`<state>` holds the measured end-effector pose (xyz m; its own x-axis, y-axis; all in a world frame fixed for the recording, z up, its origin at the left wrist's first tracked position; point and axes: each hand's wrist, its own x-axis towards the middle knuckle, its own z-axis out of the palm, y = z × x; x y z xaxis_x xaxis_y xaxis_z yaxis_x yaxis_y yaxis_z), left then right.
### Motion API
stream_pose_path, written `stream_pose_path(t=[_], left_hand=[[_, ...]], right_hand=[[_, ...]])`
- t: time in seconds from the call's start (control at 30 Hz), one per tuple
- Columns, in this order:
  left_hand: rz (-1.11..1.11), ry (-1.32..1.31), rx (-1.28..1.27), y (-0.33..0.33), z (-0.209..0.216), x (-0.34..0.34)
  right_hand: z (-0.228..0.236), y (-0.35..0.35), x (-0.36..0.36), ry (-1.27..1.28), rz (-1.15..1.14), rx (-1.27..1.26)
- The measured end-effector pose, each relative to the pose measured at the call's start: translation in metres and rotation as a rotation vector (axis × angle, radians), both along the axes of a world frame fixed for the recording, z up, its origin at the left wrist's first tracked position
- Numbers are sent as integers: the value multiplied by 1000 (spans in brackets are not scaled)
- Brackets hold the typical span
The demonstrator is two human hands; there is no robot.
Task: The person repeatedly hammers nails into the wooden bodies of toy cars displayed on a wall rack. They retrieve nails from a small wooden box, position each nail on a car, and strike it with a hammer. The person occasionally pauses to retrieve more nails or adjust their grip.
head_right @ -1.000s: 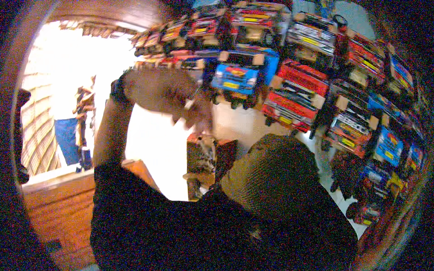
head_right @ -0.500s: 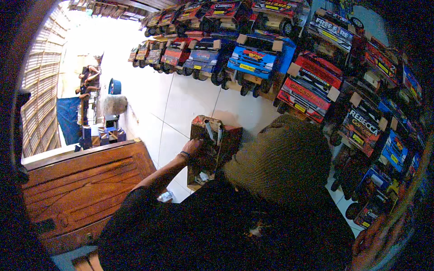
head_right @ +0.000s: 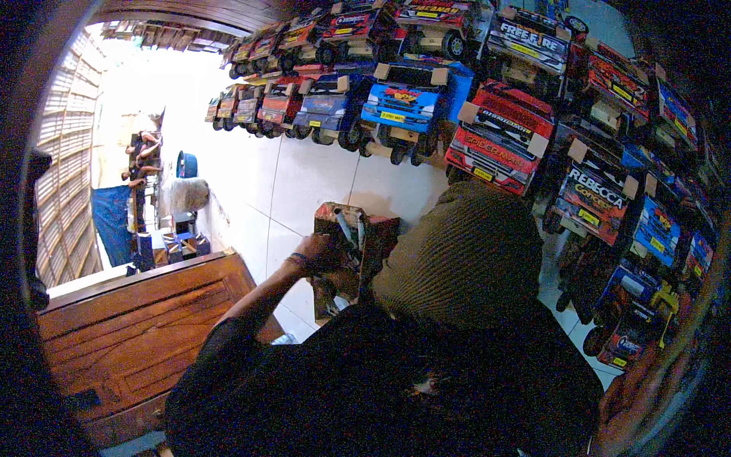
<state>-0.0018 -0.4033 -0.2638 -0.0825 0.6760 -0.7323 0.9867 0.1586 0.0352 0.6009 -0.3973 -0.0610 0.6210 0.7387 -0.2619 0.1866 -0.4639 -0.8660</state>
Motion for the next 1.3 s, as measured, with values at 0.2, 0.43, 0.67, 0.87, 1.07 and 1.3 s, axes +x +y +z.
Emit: stream_pose_path(t=[0.2,0.43,0.67,0.87,1.07,1.3], left_hand=[[482,-598,-30,74,140,21],[258,-983,223,224,233,139],[-333,-1112,207,366,216,299],[-456,-1317,96,422,177,446],[-657,-1314,46,460,145,576],[-899,-1242,-64,485,109,616]], right_hand=[[17,21,-14,534,231,-15],[47,37,-29,244,145,119],[57,36,-30,209,6,145],[61,32,-24,175,-167,175],[64,35,-16,167,-235,202],[58,35,-9,213,-293,125]])
